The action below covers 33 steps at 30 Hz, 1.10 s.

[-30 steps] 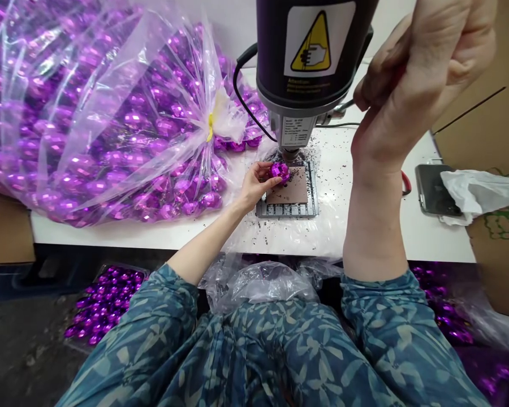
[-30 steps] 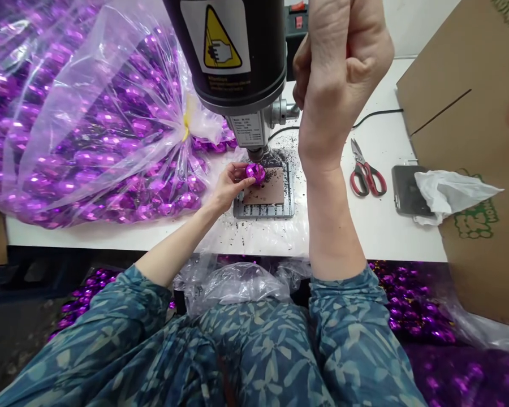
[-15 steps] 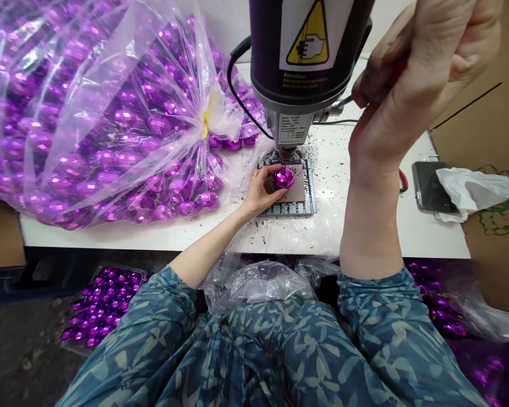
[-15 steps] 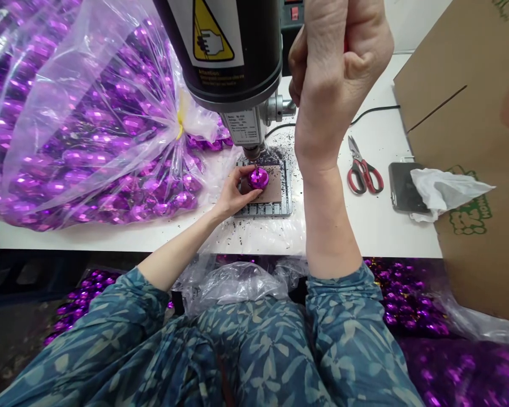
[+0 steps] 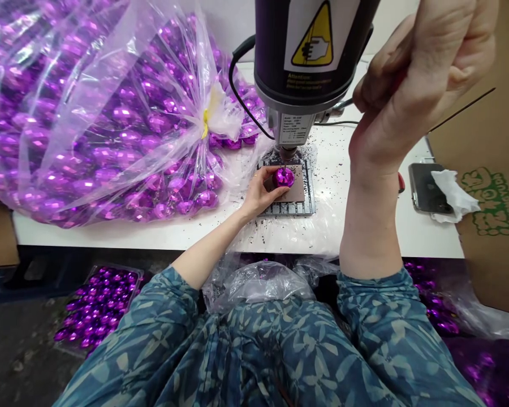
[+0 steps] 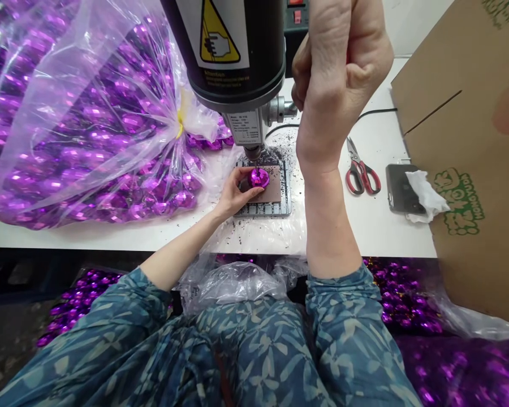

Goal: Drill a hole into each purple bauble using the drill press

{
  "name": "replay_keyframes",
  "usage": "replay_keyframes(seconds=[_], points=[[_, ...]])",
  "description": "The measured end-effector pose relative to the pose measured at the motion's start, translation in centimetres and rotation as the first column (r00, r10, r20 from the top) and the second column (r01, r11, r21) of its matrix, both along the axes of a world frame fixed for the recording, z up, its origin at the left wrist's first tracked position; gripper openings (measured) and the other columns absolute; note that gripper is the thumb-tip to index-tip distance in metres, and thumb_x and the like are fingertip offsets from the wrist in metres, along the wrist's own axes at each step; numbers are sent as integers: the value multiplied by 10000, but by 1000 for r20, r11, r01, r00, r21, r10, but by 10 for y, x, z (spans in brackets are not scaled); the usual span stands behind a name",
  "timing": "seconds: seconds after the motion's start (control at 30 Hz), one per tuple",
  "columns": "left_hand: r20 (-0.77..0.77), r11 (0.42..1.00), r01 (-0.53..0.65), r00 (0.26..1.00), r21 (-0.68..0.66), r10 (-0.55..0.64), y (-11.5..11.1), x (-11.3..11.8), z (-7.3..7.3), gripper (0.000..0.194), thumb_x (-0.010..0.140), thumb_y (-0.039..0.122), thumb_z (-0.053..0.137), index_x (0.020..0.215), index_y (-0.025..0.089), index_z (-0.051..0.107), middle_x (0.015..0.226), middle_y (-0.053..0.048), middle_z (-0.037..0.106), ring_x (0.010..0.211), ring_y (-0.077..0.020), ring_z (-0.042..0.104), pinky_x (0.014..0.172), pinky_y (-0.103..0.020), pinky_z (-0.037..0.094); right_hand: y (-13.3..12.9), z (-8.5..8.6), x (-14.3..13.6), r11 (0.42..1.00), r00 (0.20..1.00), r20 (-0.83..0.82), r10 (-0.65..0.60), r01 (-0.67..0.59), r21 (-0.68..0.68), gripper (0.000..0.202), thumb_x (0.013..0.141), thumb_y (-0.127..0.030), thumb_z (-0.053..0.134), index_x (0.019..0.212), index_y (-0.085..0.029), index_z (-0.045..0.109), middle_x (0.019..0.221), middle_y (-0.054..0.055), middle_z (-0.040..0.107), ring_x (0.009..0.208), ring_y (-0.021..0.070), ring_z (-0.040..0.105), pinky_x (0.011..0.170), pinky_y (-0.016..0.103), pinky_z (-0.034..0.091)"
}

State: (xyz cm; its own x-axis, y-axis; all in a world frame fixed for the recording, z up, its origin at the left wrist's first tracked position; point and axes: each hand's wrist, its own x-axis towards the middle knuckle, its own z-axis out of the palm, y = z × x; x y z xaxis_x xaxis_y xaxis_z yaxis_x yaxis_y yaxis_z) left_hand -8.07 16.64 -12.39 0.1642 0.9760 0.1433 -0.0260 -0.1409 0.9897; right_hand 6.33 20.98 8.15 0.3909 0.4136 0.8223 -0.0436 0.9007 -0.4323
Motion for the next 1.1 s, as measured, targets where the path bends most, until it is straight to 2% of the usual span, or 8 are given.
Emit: replay_keyframes(seconds=[0.17, 0.3, 0.37, 0.47, 0.6, 0.73, 0.93, 1.1], points=[[34, 998, -53, 998, -25, 54, 2, 2, 0, 502, 740, 283, 1017, 1151, 257, 729, 1225, -79, 717, 1273, -305, 651, 1221, -517, 467, -19, -14, -7, 997, 998, -41, -49, 51, 49, 448, 892, -522, 706, 660, -166, 565, 527, -75, 209, 413, -24, 230, 438, 179, 161], [80, 997, -57, 995, -60, 62, 0, 3, 5, 493, 704, 225, 1028, 1103, 260, 740, 1191, -69, 713, 1320, -321, 621, 1241, -513, 433, -21, -32, -6, 981, 983, -55, -178, 181, 68, 386, 934, -616, 662, 849, -244, 726, 546, -73, 100, 425, -10, 211, 479, 157, 313], [85, 997, -52, 995, -62, 58, -1, 3, 6, 484, 704, 214, 1025, 1093, 256, 741, 1185, -66, 712, 1317, -321, 621, 1247, -509, 422, -16, -38, -6, 966, 972, -80, -221, 230, 115, 373, 953, -622, 672, 879, -259, 713, 578, -64, 20, 421, -5, 168, 458, 154, 251], [81, 997, -50, 995, -56, 54, 0, 3, 6, 476, 714, 217, 1019, 1096, 254, 738, 1185, -63, 714, 1306, -313, 628, 1252, -502, 417, -10, -43, -6, 951, 971, -102, -216, 233, 202, 477, 967, -584, 699, 712, -209, 551, 628, -40, -48, 429, 0, 121, 422, 178, 118], [76, 998, -45, 996, -47, 49, -1, 3, 4, 474, 728, 241, 1015, 1107, 255, 731, 1197, -69, 714, 1293, -312, 636, 1247, -514, 430, -12, -46, -5, 948, 965, -94, -246, 260, 184, 689, 971, -561, 700, 612, -176, 256, 583, -42, -47, 429, 0, 62, 402, 211, 111], [106, 997, -36, 993, -73, 44, -1, 2, 3, 502, 716, 252, 1026, 1120, 259, 727, 1222, -72, 709, 1348, -320, 623, 1256, -520, 440, -19, -51, -1, 961, 967, -65, -246, 252, 116, 728, 941, -586, 724, 604, -174, 228, 547, -46, 1, 420, 2, 104, 428, 217, 169], [109, 997, -28, 993, -69, 36, -1, 3, 2, 506, 714, 259, 1030, 1123, 270, 732, 1246, -70, 722, 1414, -331, 601, 1272, -541, 443, -11, -70, 6, 957, 967, -92, -237, 249, 149, 768, 901, -619, 736, 604, -197, 167, 489, -53, 23, 390, 38, 47, 397, 292, 187], [100, 998, -39, 994, -41, 43, -2, 2, 1, 506, 722, 302, 1035, 1123, 266, 729, 1241, -75, 727, 1397, -341, 614, 1279, -564, 435, -18, -82, 8, 955, 971, -51, -236, 241, 171, 786, 929, -534, 720, 534, -172, 145, 426, -56, 38, 359, 38, 106, 418, 272, 212]])
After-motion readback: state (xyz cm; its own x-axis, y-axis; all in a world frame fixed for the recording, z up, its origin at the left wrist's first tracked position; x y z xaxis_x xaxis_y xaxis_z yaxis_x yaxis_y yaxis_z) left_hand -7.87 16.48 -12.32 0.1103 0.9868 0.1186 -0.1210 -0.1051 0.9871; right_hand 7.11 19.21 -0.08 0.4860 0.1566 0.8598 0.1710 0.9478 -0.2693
